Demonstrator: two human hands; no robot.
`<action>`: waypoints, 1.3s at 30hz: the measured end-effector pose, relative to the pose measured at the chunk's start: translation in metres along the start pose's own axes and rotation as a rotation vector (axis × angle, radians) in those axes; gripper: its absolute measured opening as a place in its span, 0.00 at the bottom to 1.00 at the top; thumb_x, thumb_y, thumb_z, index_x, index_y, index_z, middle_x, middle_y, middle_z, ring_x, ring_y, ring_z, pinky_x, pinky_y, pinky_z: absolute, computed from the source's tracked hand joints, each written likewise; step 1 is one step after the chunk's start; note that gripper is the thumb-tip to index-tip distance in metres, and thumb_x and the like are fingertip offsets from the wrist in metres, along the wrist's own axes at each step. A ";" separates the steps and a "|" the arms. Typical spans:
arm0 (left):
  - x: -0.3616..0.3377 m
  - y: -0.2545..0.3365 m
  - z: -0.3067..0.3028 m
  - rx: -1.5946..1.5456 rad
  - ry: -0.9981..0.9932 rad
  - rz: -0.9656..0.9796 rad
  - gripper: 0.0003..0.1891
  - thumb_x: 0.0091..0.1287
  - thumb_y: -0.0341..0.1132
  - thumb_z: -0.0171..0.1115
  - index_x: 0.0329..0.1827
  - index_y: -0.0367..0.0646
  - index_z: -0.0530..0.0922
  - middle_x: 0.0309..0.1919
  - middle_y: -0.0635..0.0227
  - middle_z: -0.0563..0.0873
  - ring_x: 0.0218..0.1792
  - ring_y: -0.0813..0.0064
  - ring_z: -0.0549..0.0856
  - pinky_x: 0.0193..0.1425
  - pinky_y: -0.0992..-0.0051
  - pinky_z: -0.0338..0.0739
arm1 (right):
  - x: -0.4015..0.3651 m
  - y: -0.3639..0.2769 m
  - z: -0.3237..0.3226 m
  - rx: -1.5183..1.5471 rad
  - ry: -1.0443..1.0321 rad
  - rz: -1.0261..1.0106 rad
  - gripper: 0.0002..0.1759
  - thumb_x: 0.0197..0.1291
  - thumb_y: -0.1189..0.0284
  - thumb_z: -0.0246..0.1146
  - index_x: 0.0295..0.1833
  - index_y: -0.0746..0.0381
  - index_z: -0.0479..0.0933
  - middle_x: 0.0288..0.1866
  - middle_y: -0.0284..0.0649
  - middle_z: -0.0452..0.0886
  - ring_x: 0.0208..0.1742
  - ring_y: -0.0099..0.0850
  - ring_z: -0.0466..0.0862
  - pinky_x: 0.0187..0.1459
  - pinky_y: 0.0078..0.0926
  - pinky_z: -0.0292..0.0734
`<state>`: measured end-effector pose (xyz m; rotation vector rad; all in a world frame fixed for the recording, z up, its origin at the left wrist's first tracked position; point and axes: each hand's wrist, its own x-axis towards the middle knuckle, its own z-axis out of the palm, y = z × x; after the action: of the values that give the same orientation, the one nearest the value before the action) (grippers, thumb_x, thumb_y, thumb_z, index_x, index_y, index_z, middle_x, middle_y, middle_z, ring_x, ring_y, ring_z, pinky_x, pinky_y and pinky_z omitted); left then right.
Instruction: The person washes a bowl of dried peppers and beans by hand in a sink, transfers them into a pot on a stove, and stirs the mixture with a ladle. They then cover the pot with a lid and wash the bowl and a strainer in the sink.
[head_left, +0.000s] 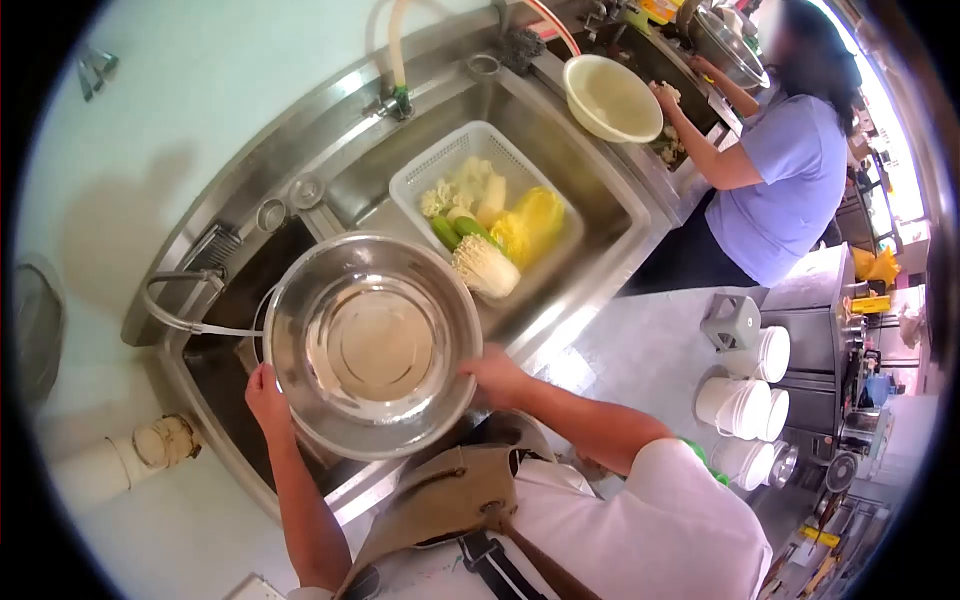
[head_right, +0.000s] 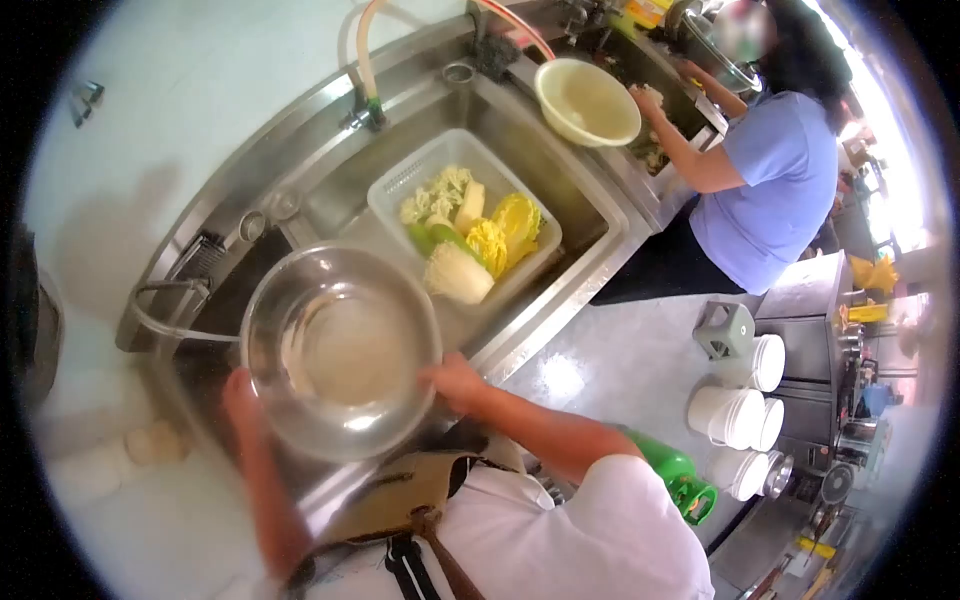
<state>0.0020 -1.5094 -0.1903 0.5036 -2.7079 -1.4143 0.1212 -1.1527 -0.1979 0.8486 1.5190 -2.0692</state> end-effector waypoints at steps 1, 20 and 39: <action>-0.007 0.001 0.003 -0.019 0.014 -0.031 0.16 0.69 0.36 0.54 0.46 0.29 0.79 0.36 0.65 0.84 0.38 0.78 0.79 0.46 0.77 0.72 | -0.011 -0.014 0.000 -0.177 -0.010 -0.120 0.13 0.47 0.80 0.61 0.42 0.68 0.78 0.36 0.49 0.81 0.40 0.43 0.82 0.42 0.33 0.78; -0.080 -0.069 0.030 -0.181 -0.169 -0.124 0.11 0.65 0.36 0.55 0.35 0.36 0.79 0.21 0.70 0.75 0.18 0.80 0.73 0.18 0.78 0.69 | -0.090 0.061 -0.223 0.695 0.864 -0.221 0.07 0.49 0.81 0.56 0.37 0.64 0.70 0.32 0.39 0.73 0.31 0.33 0.76 0.29 0.32 0.76; -0.111 -0.208 0.009 0.034 -0.066 -0.217 0.12 0.62 0.39 0.59 0.34 0.37 0.82 0.19 0.64 0.79 0.26 0.70 0.82 0.27 0.69 0.77 | -0.067 0.011 -0.065 0.312 0.390 0.027 0.17 0.46 0.82 0.55 0.46 0.67 0.69 0.40 0.42 0.74 0.42 0.38 0.77 0.48 0.39 0.77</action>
<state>0.1603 -1.5787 -0.3507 0.7875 -2.8062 -1.4577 0.1906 -1.0951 -0.1727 1.4522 1.3683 -2.2492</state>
